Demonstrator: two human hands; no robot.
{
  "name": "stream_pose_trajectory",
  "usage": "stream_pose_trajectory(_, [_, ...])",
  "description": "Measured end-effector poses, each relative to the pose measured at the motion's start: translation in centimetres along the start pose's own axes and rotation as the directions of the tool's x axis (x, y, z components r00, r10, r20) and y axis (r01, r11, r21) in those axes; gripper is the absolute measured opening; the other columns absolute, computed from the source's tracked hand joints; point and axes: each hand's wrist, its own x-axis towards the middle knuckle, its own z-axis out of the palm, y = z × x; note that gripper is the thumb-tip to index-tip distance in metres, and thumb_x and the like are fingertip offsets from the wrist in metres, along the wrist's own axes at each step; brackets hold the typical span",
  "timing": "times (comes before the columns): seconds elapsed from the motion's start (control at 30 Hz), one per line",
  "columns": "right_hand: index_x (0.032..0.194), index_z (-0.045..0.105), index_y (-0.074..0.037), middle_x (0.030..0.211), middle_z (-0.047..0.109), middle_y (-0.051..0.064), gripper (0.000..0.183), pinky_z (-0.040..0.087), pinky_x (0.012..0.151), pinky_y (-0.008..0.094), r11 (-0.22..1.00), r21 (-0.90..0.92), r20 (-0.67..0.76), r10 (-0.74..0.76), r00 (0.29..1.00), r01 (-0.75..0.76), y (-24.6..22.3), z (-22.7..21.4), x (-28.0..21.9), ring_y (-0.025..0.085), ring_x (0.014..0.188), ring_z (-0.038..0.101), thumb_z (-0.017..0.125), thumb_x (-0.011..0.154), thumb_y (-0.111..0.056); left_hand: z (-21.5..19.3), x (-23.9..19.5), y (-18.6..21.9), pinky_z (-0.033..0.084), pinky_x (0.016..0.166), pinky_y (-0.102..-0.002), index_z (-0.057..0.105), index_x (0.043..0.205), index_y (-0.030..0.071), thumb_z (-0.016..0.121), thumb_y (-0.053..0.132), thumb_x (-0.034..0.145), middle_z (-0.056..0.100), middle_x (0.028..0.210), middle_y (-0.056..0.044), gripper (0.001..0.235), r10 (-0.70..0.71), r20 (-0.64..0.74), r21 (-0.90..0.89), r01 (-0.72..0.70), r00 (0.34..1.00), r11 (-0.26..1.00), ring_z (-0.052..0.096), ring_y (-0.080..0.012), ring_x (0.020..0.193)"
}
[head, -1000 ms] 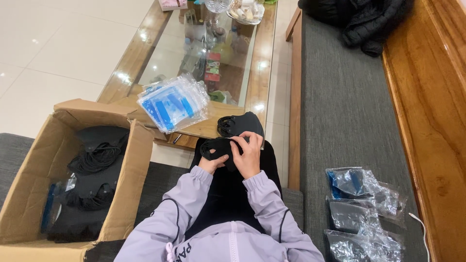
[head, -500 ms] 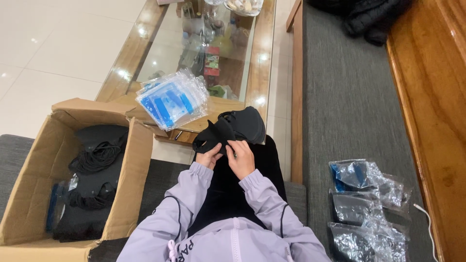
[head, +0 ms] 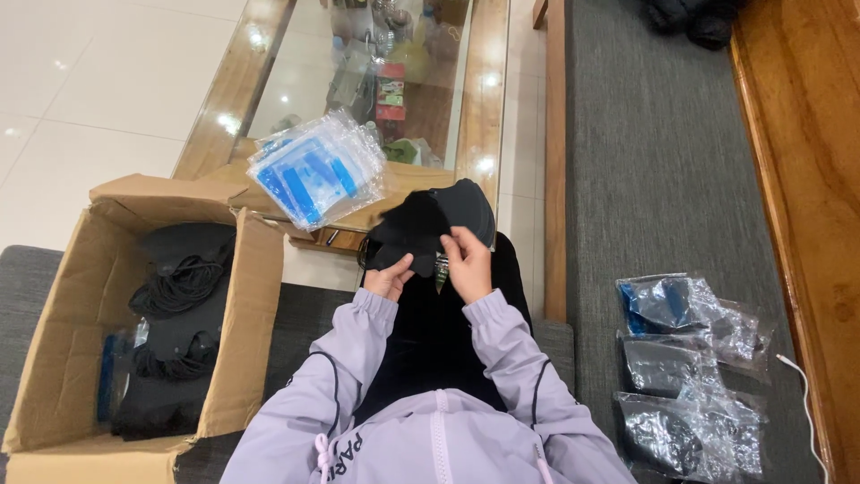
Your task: Packaging black fabric masks into individual plastic bags
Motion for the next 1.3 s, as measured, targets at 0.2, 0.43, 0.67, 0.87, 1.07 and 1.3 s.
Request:
stream_pose_trajectory(0.2, [0.117, 0.067, -0.002, 0.075, 0.072, 0.012, 0.021, 0.05, 0.04, 0.02, 0.951, 0.147, -0.089, 0.286, 0.954, -0.271, 1.5, -1.3, 2.5, 0.015, 0.053, 0.066, 0.064, 0.097, -0.01, 6.0, -8.4, 6.4, 0.07, 0.073, -0.043, 0.074, 0.09, -0.004, 0.084, -0.007, 0.08, 0.077, 0.087, -0.016, 0.014, -0.104, 0.058, -0.216, 0.114, 0.993, 0.97, 0.078, -0.0321, 0.075])
stream_pose_trajectory(0.43, [0.13, 0.062, -0.003, 0.067, 0.071, 0.004, 0.038, 0.053, 0.046, 0.028, 0.926, -0.108, -0.15, 0.343, 0.927, -0.361, 2.1, -2.6, 3.3, 0.013, 0.053, 0.067, 0.066, 0.094, -0.015, 4.1, -6.5, 4.5, 0.068, 0.07, -0.048, 0.071, 0.076, -0.006, 0.08, -0.013, 0.081, 0.077, 0.085, -0.023, 0.013, -0.027, 0.07, -0.228, 0.042, 0.997, 0.973, 0.077, -0.0373, 0.073])
stream_pose_trajectory(0.67, [0.145, 0.052, -0.014, 0.098, 0.064, 0.006, 0.047, 0.055, 0.076, 0.042, 0.816, -0.565, -0.115, 0.066, 0.991, -0.12, -3.1, -2.7, 1.9, 0.029, 0.091, 0.066, 0.058, 0.099, -0.023, 2.9, -4.3, 2.7, 0.068, 0.068, -0.051, 0.066, 0.081, -0.002, 0.084, -0.018, 0.074, 0.075, 0.088, -0.024, 0.025, -0.005, 0.011, -0.16, 0.007, 1.0, 0.987, 0.075, -0.0433, 0.074])
stream_pose_trajectory(0.87, [0.135, 0.065, -0.02, 0.128, 0.053, 0.011, 0.037, 0.048, 0.095, 0.046, 0.559, -0.777, 0.055, -0.398, 0.916, 0.289, 0.7, -2.3, 1.3, 0.034, 0.118, 0.052, 0.06, 0.098, -0.026, 0.8, -1.2, 0.9, 0.068, 0.071, -0.049, 0.074, 0.093, 0.005, 0.085, -0.016, 0.073, 0.077, 0.095, -0.021, 0.03, -0.007, 0.022, -0.083, 0.009, 1.0, 0.996, 0.076, -0.0419, 0.077])
stream_pose_trajectory(1.07, [0.137, 0.064, -0.028, 0.13, 0.055, 0.004, 0.036, 0.044, 0.091, 0.043, 0.546, -0.8, 0.048, -0.355, 0.934, 0.248, 1.5, -2.3, 0.7, 0.026, 0.12, 0.051, 0.054, 0.104, -0.035, 2.8, -3.7, 2.3, 0.068, 0.069, -0.045, 0.075, 0.095, 0.007, 0.087, -0.014, 0.072, 0.078, 0.096, -0.018, 0.033, -0.007, 0.028, -0.048, 0.008, 1.0, 0.999, 0.076, -0.0394, 0.076])
stream_pose_trajectory(1.3, [0.137, 0.063, -0.03, 0.126, 0.055, 0.002, 0.035, 0.043, 0.085, 0.04, 0.537, -0.805, 0.044, -0.373, 0.927, 0.254, 1.1, -2.3, 0.6, 0.024, 0.108, 0.052, 0.052, 0.105, -0.038, 0.9, -1.0, 0.9, 0.067, 0.066, -0.049, 0.076, 0.102, 0.007, 0.088, -0.012, 0.073, 0.077, 0.1, -0.019, 0.036, -0.046, 0.042, 0.009, 0.045, 0.998, 0.999, 0.077, -0.04, 0.078])
